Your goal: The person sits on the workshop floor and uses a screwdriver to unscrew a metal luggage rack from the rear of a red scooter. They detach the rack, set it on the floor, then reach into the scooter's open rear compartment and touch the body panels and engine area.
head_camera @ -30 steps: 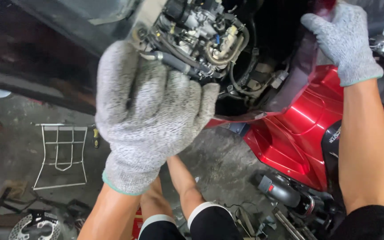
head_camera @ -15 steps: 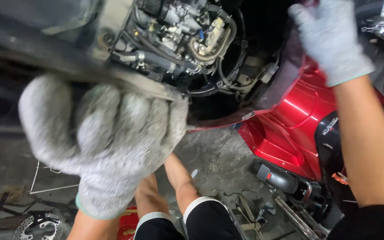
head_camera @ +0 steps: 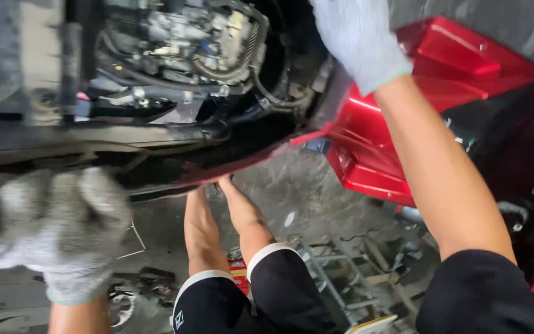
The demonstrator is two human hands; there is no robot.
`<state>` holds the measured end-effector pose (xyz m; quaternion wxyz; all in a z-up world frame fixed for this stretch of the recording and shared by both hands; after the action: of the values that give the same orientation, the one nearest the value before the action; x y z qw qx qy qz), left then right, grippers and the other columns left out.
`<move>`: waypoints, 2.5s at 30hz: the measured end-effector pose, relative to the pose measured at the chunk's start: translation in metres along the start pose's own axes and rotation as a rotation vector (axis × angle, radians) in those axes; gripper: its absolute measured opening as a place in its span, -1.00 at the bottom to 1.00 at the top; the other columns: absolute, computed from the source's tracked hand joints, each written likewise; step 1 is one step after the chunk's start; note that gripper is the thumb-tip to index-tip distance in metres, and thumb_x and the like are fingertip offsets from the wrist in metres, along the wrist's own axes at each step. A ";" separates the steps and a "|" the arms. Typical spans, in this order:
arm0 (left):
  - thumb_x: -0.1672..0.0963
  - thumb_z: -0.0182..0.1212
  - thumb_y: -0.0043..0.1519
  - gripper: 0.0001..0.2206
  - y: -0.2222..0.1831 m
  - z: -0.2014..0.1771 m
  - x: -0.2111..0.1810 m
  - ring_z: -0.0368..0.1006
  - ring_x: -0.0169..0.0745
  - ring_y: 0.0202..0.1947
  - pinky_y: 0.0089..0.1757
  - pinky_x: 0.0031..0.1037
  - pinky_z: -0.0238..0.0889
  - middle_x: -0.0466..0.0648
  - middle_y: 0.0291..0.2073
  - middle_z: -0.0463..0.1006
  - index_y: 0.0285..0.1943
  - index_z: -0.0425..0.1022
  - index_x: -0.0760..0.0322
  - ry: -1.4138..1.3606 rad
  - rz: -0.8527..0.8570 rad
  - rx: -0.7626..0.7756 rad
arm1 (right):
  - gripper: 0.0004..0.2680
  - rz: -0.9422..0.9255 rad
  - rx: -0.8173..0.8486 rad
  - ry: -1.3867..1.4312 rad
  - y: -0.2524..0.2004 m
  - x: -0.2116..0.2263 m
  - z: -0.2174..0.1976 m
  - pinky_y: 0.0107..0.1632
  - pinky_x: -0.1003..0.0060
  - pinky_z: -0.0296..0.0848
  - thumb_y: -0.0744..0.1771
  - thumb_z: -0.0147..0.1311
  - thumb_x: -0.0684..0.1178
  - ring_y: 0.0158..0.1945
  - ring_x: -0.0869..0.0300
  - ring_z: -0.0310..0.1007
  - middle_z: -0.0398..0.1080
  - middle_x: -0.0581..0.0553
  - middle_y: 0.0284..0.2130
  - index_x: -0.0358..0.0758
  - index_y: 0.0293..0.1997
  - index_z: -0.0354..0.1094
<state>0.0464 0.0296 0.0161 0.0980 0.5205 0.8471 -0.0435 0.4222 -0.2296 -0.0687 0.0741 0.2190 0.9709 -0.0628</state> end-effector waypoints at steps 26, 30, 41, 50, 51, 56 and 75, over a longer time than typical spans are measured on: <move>0.07 0.27 0.31 -0.87 0.023 0.022 -0.204 0.58 -0.22 -0.31 -0.17 -0.38 0.36 -0.11 -0.37 0.63 -0.04 0.65 0.07 0.344 0.540 0.437 | -0.78 1.792 0.282 1.609 -0.487 0.304 0.015 -0.49 0.39 0.26 0.38 0.10 0.08 -0.59 0.39 0.25 0.36 0.06 -0.67 -0.25 -0.20 0.59; 0.12 0.21 0.42 -0.91 0.029 0.019 -0.213 0.57 -0.29 -0.27 -0.12 -0.46 0.34 -0.17 -0.37 0.60 -0.13 0.59 0.12 0.317 0.602 0.383 | -0.79 1.767 0.388 1.583 -0.501 0.318 0.022 -0.46 0.42 0.33 0.39 0.06 0.07 -0.58 0.41 0.32 0.40 0.09 -0.66 -0.22 -0.18 0.57; 0.03 0.32 0.34 -0.79 0.022 0.028 -0.201 0.50 -0.16 -0.41 -0.20 -0.37 0.36 -0.13 -0.52 0.51 -0.35 0.53 0.07 0.357 0.618 0.448 | -0.81 1.783 0.238 1.767 -0.503 0.321 0.033 -0.43 0.43 0.30 0.40 0.05 0.03 -0.55 0.40 0.29 0.38 0.06 -0.64 -0.24 -0.14 0.56; 0.08 0.28 0.30 -0.93 0.019 0.030 -0.199 0.50 -0.19 -0.35 -0.16 -0.38 0.35 -0.14 -0.46 0.53 -0.16 0.60 0.08 0.387 0.598 0.379 | -0.81 1.708 0.282 1.690 -0.492 0.309 0.019 -0.38 0.42 0.37 0.41 0.03 0.03 -0.52 0.38 0.34 0.42 0.04 -0.62 -0.22 -0.12 0.56; 0.08 0.28 0.30 -0.93 0.025 0.028 -0.206 0.50 -0.19 -0.35 -0.16 -0.38 0.35 -0.14 -0.46 0.53 -0.16 0.60 0.08 0.383 0.600 0.365 | -0.81 1.704 0.266 1.685 -0.497 0.309 0.023 -0.38 0.42 0.37 0.41 0.03 0.03 -0.52 0.38 0.34 0.42 0.04 -0.62 -0.22 -0.12 0.56; 0.02 0.31 0.18 -0.85 0.032 0.023 -0.210 0.55 -0.13 -0.36 -0.24 -0.32 0.38 -0.10 -0.42 0.57 -0.16 0.63 0.05 0.402 0.539 0.471 | -0.81 1.696 0.290 1.737 -0.498 0.307 0.021 -0.36 0.38 0.40 0.39 0.03 0.02 -0.49 0.36 0.37 0.46 0.02 -0.57 -0.22 -0.10 0.56; -0.07 0.19 0.35 -0.75 0.024 0.048 -0.197 0.57 -0.01 -0.36 -0.34 -0.21 0.41 -0.06 -0.37 0.59 -0.12 0.56 0.08 0.460 0.534 0.603 | -0.73 1.642 -0.291 1.541 -0.452 0.169 -0.055 -0.10 0.36 0.47 0.42 0.00 0.08 -0.22 0.29 0.45 0.50 -0.01 -0.23 -0.26 0.15 0.40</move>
<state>0.1601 -0.1396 0.0113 -0.2405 0.7219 0.6326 -0.1443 0.0681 -0.5555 -0.0035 -0.4995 0.7591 0.3188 0.2694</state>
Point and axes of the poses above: each hand's wrist, its own y-axis towards the middle knuckle, its own z-axis out of the palm, x = y × z, the point moved 7 cm from there along y, towards the middle knuckle
